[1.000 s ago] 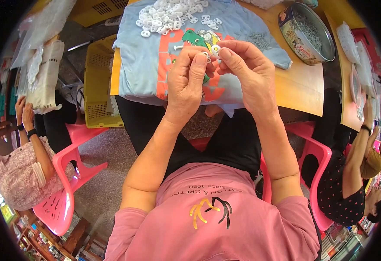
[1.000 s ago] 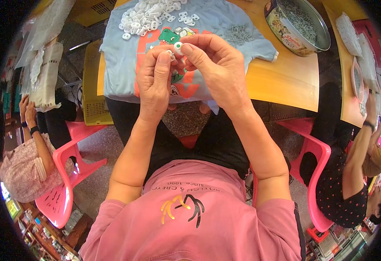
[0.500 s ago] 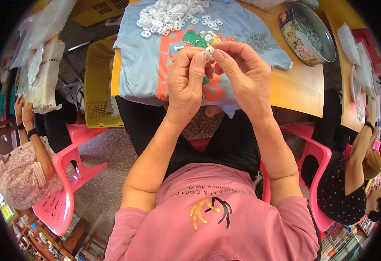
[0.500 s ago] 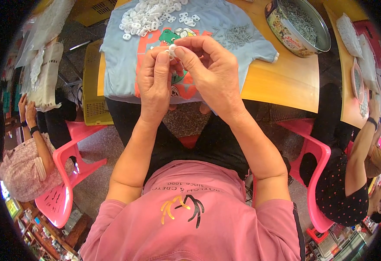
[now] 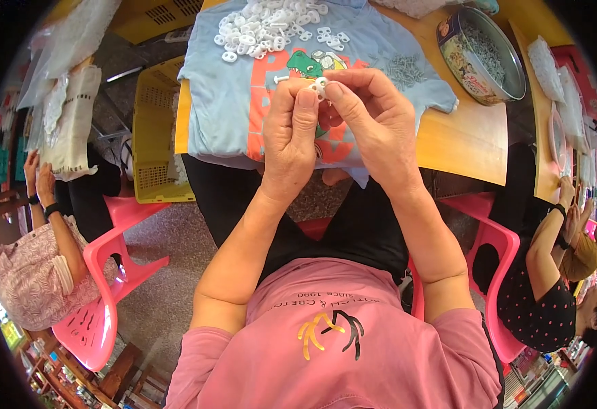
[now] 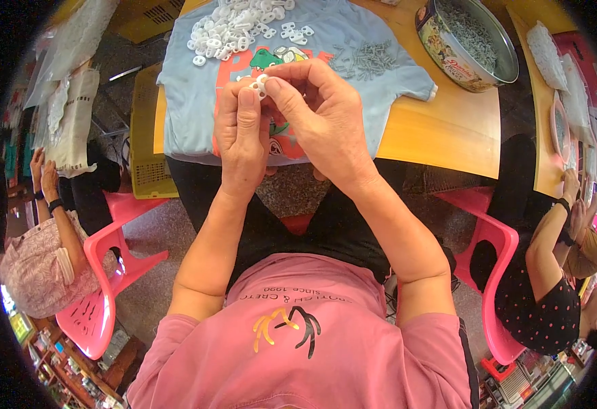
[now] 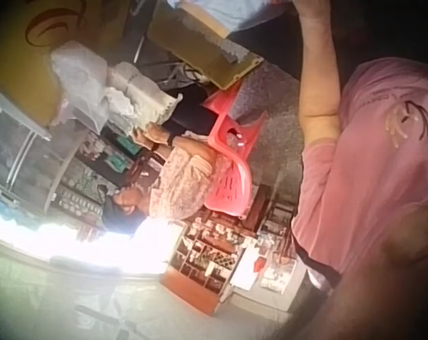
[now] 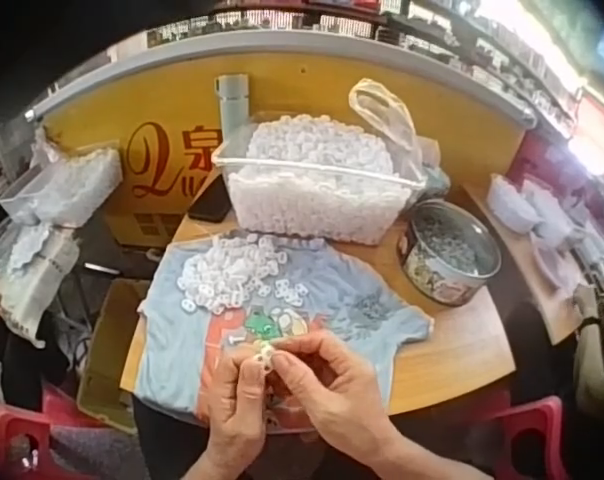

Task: Manually assembling or sorting small white plastic fasteners on a t-shirt at a production workstation.

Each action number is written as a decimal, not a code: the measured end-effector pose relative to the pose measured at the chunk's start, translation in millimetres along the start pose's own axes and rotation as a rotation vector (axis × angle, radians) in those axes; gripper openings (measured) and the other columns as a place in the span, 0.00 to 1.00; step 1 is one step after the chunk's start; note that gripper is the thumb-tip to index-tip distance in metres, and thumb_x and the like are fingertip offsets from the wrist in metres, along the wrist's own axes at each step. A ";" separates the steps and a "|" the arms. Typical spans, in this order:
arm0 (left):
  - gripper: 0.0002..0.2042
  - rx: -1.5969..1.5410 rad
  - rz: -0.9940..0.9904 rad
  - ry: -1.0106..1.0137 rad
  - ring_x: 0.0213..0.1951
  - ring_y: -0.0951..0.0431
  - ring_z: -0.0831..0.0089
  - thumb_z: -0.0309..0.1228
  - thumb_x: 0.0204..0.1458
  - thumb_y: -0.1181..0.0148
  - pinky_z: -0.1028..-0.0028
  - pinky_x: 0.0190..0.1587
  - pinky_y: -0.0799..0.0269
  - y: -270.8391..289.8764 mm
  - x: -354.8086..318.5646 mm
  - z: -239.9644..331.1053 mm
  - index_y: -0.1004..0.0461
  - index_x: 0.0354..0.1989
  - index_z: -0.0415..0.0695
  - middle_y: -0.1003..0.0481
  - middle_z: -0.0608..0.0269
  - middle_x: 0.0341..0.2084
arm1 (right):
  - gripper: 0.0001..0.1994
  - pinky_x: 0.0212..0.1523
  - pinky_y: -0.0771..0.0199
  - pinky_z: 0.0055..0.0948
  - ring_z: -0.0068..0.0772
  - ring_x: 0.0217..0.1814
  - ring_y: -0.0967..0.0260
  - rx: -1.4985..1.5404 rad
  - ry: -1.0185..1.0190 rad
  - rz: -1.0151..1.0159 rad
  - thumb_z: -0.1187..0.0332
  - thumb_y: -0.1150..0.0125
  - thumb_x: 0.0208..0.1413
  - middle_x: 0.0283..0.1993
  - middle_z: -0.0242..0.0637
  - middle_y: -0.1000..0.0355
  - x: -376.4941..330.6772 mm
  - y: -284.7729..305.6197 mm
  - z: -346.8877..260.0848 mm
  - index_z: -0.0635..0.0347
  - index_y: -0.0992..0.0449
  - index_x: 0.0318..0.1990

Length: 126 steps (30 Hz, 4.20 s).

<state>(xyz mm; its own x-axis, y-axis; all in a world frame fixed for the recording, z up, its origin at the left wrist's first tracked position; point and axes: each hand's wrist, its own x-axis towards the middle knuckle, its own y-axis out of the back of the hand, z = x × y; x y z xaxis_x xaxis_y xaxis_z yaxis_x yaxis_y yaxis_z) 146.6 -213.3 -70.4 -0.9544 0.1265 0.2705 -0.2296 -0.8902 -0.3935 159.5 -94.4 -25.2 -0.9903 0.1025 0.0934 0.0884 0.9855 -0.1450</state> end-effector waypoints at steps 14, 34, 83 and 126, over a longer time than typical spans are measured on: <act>0.11 0.021 -0.078 -0.110 0.32 0.34 0.85 0.37 0.67 0.53 0.83 0.32 0.36 3.3 -0.8 -8.4 0.33 0.43 0.42 0.32 0.70 0.32 | 0.11 0.35 0.29 0.21 0.19 0.33 0.31 0.080 -0.108 -0.081 0.68 0.40 0.61 0.34 0.31 0.26 1.7 8.1 -8.3 0.66 0.23 0.46; 0.24 0.015 -0.186 -0.096 0.44 0.29 0.79 0.48 0.65 0.54 0.80 0.42 0.31 6.0 0.9 -1.8 0.35 0.58 0.39 0.27 0.57 0.51 | 0.09 0.42 0.23 0.25 0.23 0.44 0.28 0.166 -0.029 -0.106 0.70 0.44 0.65 0.45 0.35 0.28 -11.3 -2.6 4.7 0.67 0.27 0.46; 0.14 0.332 -0.436 -0.086 0.36 0.24 0.69 0.11 0.53 0.54 0.75 0.41 0.30 12.4 5.1 6.2 0.23 0.40 0.39 0.22 0.60 0.35 | 0.11 0.37 0.29 0.32 0.35 0.32 0.29 -1.187 0.365 -0.346 0.64 0.36 0.54 0.35 0.40 0.25 119.8 47.8 6.4 0.60 0.20 0.40; 0.06 0.096 -0.175 0.227 0.33 0.23 0.81 0.26 0.59 0.40 0.83 0.32 0.29 2.0 3.4 6.4 0.26 0.43 0.41 0.24 0.68 0.34 | 0.06 0.47 0.26 0.24 0.25 0.44 0.27 -0.345 0.168 -0.094 0.78 0.40 0.58 0.41 0.36 0.27 -13.7 44.7 0.7 0.68 0.23 0.42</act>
<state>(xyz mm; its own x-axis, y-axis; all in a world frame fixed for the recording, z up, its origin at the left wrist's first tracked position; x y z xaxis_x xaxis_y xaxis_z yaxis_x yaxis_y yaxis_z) 144.1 -217.4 -64.6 -0.9228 0.3663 0.1194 -0.3852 -0.8823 -0.2705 176.9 -51.8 -33.6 -0.9672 0.0026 0.2542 0.0575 0.9763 0.2087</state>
